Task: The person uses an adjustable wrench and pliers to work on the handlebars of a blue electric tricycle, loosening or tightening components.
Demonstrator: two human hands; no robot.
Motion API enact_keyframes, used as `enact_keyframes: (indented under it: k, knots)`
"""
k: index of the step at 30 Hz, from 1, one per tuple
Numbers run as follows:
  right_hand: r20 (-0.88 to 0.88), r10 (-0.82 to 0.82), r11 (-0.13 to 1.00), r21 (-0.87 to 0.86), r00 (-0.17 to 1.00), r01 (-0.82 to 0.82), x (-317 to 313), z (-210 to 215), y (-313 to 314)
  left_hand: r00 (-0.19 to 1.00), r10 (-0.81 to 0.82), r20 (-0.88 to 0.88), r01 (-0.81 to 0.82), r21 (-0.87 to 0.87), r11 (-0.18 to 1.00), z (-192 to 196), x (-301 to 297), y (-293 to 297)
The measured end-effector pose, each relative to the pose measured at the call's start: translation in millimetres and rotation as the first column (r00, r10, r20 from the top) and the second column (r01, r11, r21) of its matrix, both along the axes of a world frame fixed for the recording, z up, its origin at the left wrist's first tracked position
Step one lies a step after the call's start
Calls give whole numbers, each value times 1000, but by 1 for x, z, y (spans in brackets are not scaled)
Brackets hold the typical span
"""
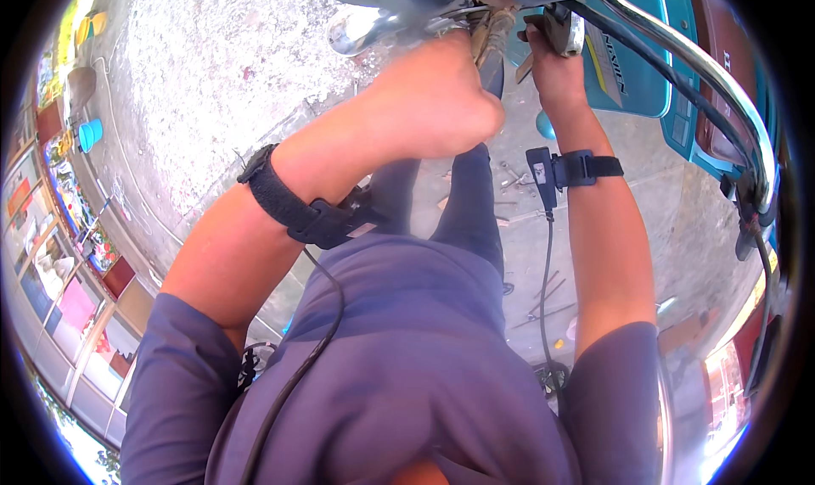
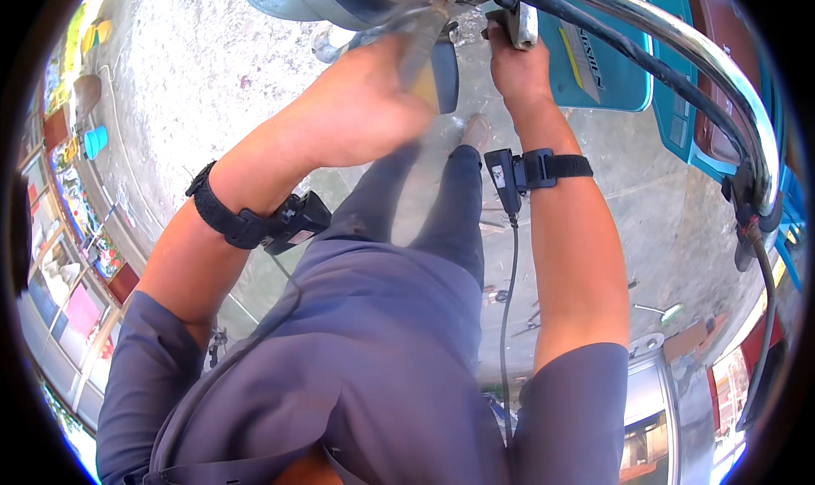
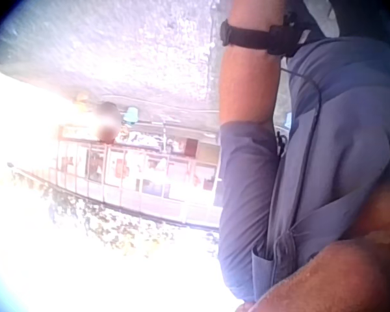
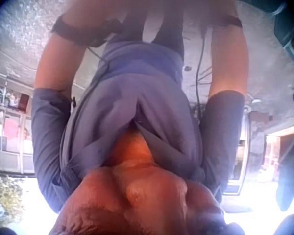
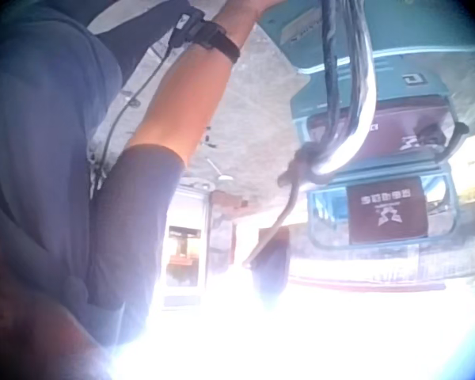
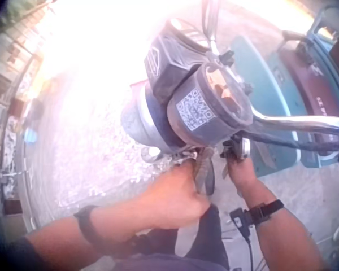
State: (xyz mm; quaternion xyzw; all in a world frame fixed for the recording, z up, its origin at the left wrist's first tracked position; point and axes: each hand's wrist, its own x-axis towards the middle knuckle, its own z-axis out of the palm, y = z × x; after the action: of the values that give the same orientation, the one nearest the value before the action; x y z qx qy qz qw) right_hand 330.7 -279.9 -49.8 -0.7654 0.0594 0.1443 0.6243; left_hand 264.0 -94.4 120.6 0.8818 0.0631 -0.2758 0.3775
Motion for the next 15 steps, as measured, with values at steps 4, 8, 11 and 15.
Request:
enact_keyframes:
  k: [4,8,11,15]
  knots:
    - [-4,-207,977,58,978,207,-11,1,-10,999,-2,39,2,0,1000,-3,1,0]
    - [-204,-278,918,233,939,322,-33,29,-13,999,-5,46,5,-6,1000,-4,-2,1]
    - [-327,-230,848,394,917,354,-30,44,-7,998,-10,58,12,-26,1000,-8,-3,3]
    - [-431,-129,707,591,893,387,-15,70,4,1000,27,7,-26,-50,998,0,0,2]
